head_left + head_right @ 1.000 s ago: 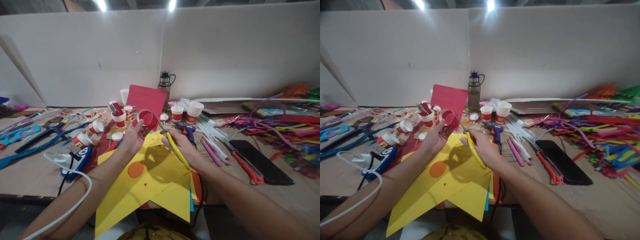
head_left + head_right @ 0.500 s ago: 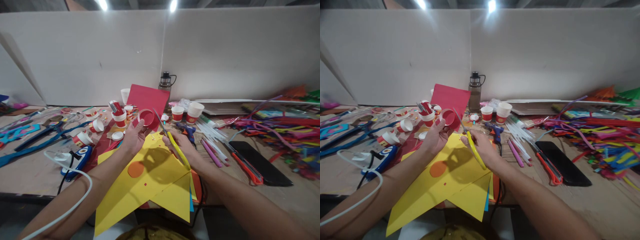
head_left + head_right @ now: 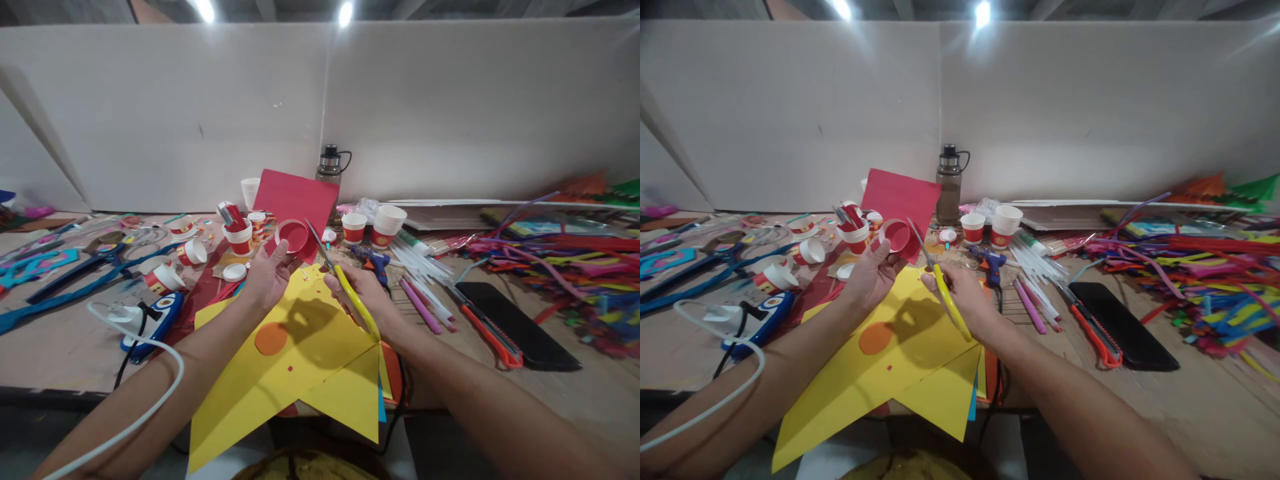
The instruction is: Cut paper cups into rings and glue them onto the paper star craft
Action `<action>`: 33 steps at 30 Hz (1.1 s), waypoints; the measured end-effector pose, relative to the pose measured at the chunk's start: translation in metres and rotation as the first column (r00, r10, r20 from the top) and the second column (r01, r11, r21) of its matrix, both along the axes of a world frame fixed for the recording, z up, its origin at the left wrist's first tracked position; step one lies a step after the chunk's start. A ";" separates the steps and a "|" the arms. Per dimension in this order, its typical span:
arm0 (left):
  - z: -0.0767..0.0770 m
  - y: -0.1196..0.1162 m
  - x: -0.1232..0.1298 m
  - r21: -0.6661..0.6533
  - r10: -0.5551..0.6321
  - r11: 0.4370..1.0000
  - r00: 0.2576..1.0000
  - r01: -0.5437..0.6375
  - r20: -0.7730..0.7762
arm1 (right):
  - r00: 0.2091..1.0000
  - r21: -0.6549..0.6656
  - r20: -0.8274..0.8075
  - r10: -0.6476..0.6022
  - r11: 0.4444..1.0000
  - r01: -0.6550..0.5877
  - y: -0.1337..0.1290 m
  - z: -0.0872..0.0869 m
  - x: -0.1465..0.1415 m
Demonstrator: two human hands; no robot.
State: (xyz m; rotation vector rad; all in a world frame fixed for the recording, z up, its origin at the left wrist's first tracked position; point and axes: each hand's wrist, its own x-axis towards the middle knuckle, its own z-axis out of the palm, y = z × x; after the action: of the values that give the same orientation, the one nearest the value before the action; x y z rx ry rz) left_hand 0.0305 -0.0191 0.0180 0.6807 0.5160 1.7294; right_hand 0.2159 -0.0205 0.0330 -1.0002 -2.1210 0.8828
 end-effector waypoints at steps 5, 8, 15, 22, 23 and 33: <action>0.000 0.000 -0.001 -0.020 0.013 1.000 1.000 -0.013 -0.016 | 1.000 -0.023 -0.010 -0.002 1.000 0.002 -0.003 0.001 0.001; -0.001 0.000 0.001 -0.028 0.009 1.000 1.000 -0.010 -0.027 | 1.000 -0.002 0.004 0.010 1.000 -0.010 -0.004 0.000 0.000; -0.003 -0.004 0.007 -0.048 -0.012 0.999 0.999 0.010 -0.035 | 1.000 0.078 -0.018 -0.011 0.997 0.013 -0.003 0.002 -0.002; -0.003 -0.003 0.004 -0.062 -0.034 0.998 0.998 0.031 -0.054 | 0.999 0.052 -0.030 -0.017 0.998 0.018 -0.004 0.004 -0.001; -0.003 -0.003 0.003 -0.062 -0.037 0.998 0.998 0.033 -0.056 | 0.999 0.050 -0.035 -0.017 0.999 0.019 -0.004 0.004 0.000; -0.003 -0.003 -0.002 -0.058 -0.057 0.997 0.995 0.052 -0.079 | 1.000 -0.014 -0.016 -0.011 1.000 0.011 -0.005 0.003 0.002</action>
State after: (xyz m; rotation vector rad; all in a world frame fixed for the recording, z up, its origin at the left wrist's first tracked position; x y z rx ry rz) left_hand 0.0290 -0.0219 0.0154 0.7203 0.5941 1.6359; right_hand 0.2182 -0.0255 0.0359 -1.0081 -2.0971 0.8988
